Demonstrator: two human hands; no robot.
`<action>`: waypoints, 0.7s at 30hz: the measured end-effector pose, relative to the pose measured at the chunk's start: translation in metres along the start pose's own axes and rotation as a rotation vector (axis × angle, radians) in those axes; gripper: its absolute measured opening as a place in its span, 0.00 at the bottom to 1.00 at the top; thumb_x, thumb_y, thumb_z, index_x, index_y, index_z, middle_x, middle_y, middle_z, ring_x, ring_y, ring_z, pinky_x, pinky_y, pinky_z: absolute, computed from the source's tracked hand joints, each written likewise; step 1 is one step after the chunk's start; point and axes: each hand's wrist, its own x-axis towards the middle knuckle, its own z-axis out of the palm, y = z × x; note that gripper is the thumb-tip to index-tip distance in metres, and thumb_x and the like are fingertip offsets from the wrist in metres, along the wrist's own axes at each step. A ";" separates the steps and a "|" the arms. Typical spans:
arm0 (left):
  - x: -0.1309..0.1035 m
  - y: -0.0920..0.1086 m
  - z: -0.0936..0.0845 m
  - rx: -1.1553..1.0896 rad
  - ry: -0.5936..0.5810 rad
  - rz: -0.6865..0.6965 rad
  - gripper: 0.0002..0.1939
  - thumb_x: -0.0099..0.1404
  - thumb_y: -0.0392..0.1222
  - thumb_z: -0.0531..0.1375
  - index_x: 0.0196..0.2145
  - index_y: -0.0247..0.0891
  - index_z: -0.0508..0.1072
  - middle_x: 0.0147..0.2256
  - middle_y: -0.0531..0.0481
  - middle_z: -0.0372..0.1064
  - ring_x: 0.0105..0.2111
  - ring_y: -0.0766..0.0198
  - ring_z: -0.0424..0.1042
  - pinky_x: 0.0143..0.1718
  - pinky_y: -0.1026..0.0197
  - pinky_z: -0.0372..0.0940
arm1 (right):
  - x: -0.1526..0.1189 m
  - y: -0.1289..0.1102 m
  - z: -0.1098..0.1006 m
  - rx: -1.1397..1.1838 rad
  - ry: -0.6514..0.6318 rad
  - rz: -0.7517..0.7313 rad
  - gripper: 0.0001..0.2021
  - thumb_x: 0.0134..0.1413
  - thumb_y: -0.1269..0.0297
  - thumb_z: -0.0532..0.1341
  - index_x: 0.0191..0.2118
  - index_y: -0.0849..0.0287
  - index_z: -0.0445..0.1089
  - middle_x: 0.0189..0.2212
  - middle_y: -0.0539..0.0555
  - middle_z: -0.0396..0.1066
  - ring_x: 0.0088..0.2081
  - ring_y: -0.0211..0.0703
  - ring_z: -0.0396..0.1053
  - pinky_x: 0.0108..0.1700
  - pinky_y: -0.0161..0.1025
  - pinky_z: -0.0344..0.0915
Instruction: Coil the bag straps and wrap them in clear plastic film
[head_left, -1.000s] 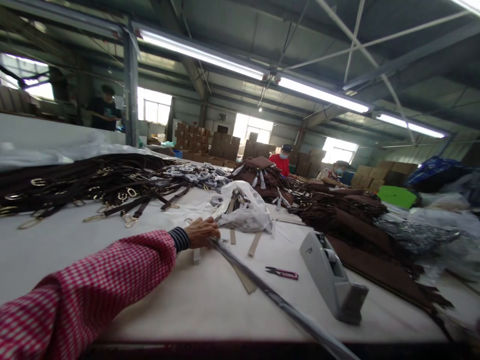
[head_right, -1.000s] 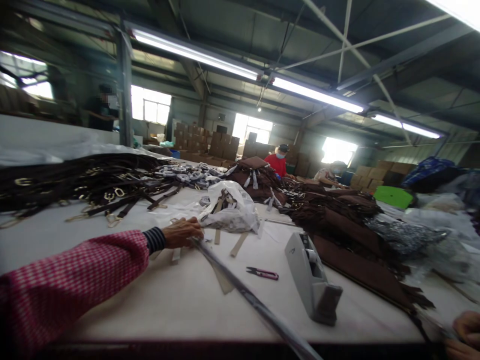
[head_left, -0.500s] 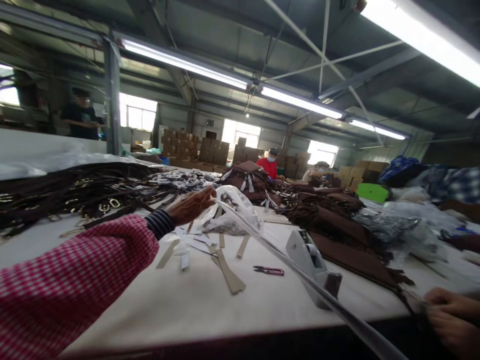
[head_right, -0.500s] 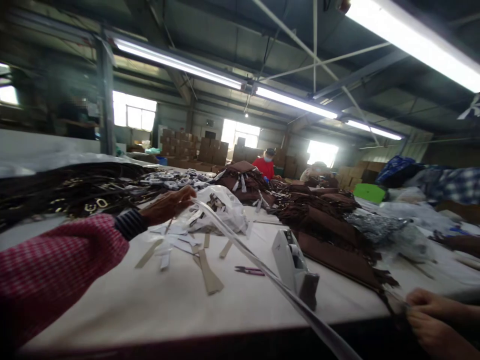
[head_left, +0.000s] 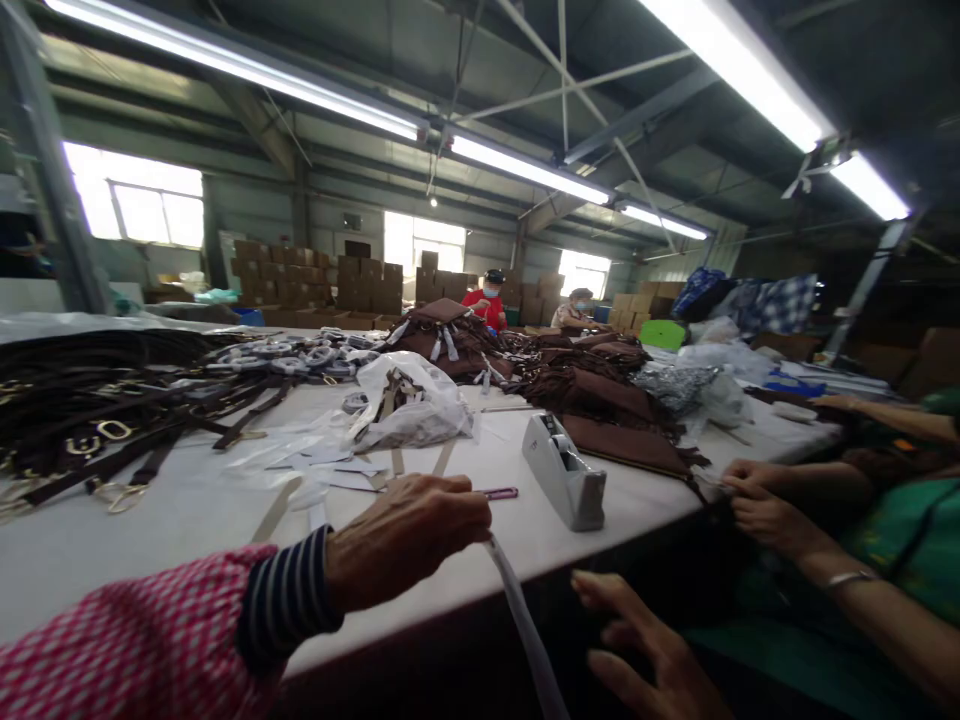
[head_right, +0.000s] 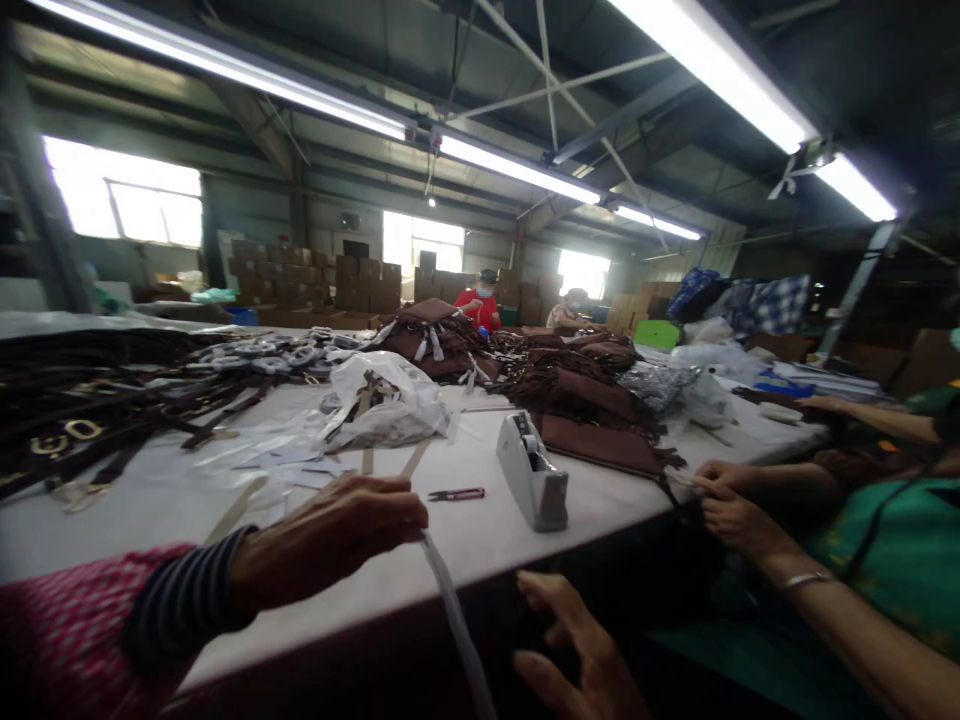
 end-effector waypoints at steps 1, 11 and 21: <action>0.002 0.006 0.007 -0.060 -0.016 0.006 0.15 0.78 0.46 0.52 0.39 0.39 0.76 0.36 0.46 0.74 0.33 0.61 0.72 0.34 0.60 0.59 | 0.010 -0.014 0.011 0.118 -0.005 -0.024 0.29 0.58 0.42 0.65 0.62 0.48 0.70 0.57 0.59 0.73 0.53 0.58 0.73 0.55 0.51 0.71; -0.022 -0.035 -0.003 -0.929 -0.439 -0.470 0.21 0.62 0.57 0.68 0.38 0.35 0.78 0.23 0.55 0.65 0.21 0.69 0.60 0.19 0.68 0.51 | 0.051 -0.047 0.034 0.653 -0.387 0.126 0.13 0.50 0.58 0.74 0.32 0.65 0.77 0.18 0.46 0.65 0.21 0.30 0.56 0.23 0.30 0.48; -0.024 -0.051 0.000 -0.913 -0.293 -0.539 0.15 0.61 0.49 0.68 0.32 0.32 0.78 0.20 0.54 0.68 0.18 0.71 0.61 0.17 0.71 0.53 | 0.066 -0.055 0.037 0.571 -0.506 0.185 0.22 0.61 0.47 0.66 0.32 0.65 0.76 0.23 0.53 0.75 0.19 0.32 0.63 0.22 0.29 0.57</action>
